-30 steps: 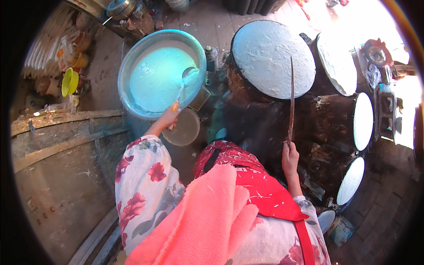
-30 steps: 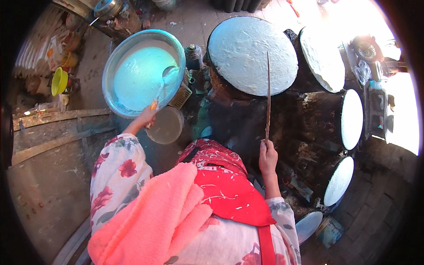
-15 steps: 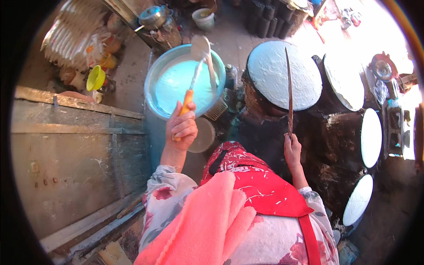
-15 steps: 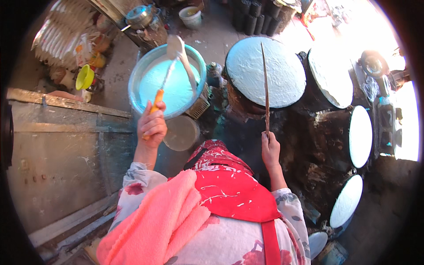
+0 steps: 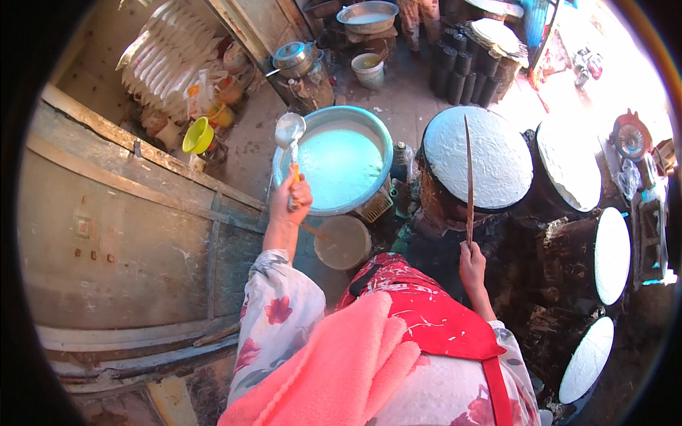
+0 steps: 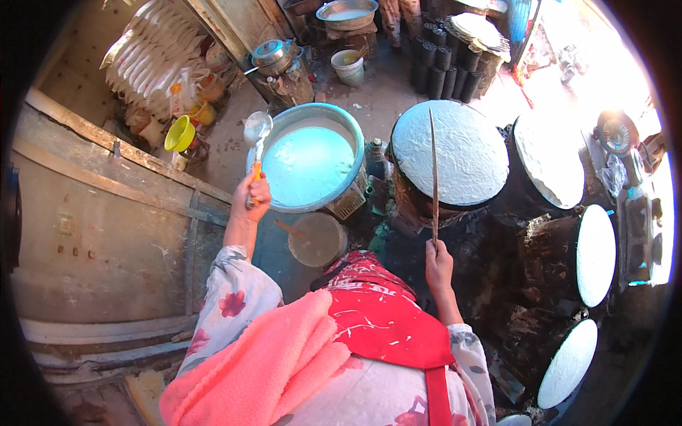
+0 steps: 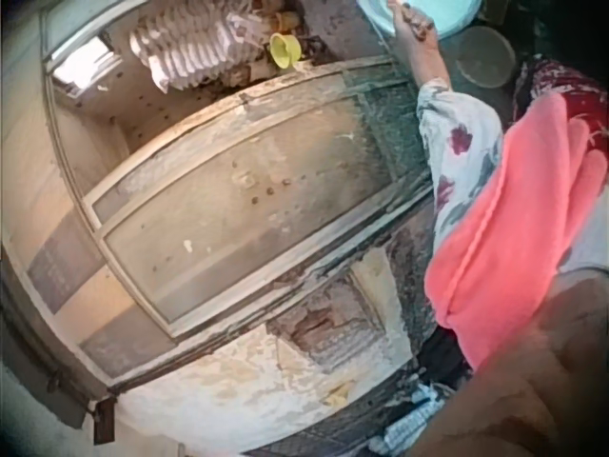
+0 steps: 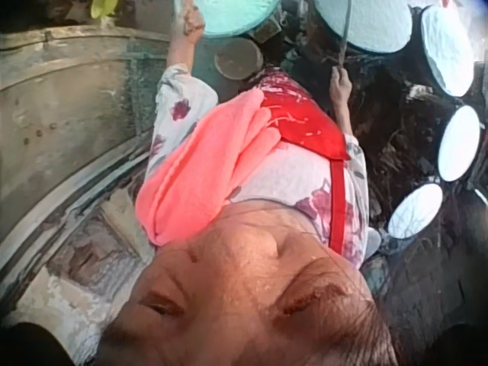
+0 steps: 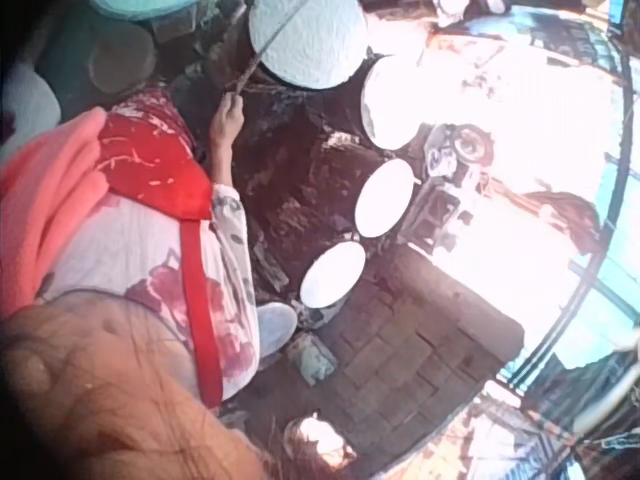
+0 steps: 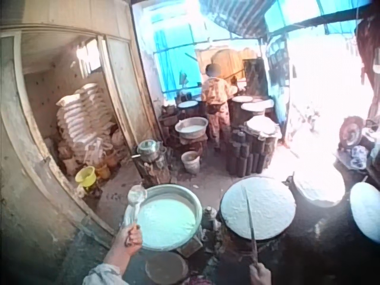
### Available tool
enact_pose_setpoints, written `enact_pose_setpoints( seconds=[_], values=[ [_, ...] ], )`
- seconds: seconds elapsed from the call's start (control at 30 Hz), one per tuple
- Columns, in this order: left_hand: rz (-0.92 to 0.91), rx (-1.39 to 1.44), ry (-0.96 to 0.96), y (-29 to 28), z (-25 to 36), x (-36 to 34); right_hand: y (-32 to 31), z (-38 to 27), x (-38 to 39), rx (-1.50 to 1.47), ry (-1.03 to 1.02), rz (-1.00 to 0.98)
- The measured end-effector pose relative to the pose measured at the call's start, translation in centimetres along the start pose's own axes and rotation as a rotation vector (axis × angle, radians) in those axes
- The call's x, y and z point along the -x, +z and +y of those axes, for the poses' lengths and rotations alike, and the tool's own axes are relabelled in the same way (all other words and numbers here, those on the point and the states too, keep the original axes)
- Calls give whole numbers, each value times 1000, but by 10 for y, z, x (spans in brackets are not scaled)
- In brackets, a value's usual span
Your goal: The person ladles white batter from a blue basin onto several large, hot, convex metal pans and spreads it into thin circular layers using a wooden stick. They repeat this process across multiple pans, occasionally flipping the cooked layers with a metal spatula.
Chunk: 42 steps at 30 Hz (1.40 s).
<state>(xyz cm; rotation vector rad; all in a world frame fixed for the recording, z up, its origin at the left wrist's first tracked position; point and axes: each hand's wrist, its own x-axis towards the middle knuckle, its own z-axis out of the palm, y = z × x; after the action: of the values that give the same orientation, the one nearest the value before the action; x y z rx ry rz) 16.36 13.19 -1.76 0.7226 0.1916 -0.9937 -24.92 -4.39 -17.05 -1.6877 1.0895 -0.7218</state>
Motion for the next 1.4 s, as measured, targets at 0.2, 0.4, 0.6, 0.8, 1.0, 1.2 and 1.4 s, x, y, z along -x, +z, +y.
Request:
enact_pose_setpoints(
  seconds=[0.2,0.4,0.6,0.8,1.0,1.2,1.4],
  values=[
    [99,-601,228,-4,-31,-24,-17,-10,12,-111,123,39],
    [-116,-424,-64,64,-49,-31,-34,-5,32,-115,239,209],
    [-458,-1388,355,116,-158,-64,-64,-11,82,-315,437,447],
    [-761,-808,-727,244,-302,-21,-120,9,151,-449,512,829],
    [-1057,-791,-1386,316,-467,99,-179,54,237,-592,459,1287],
    [-1234,-902,-1872,330,-609,263,-231,74,338,-300,609,1818],
    [-1453,-1231,-2225,301,-691,384,-223,72,412,-222,896,2207]
  ],
)
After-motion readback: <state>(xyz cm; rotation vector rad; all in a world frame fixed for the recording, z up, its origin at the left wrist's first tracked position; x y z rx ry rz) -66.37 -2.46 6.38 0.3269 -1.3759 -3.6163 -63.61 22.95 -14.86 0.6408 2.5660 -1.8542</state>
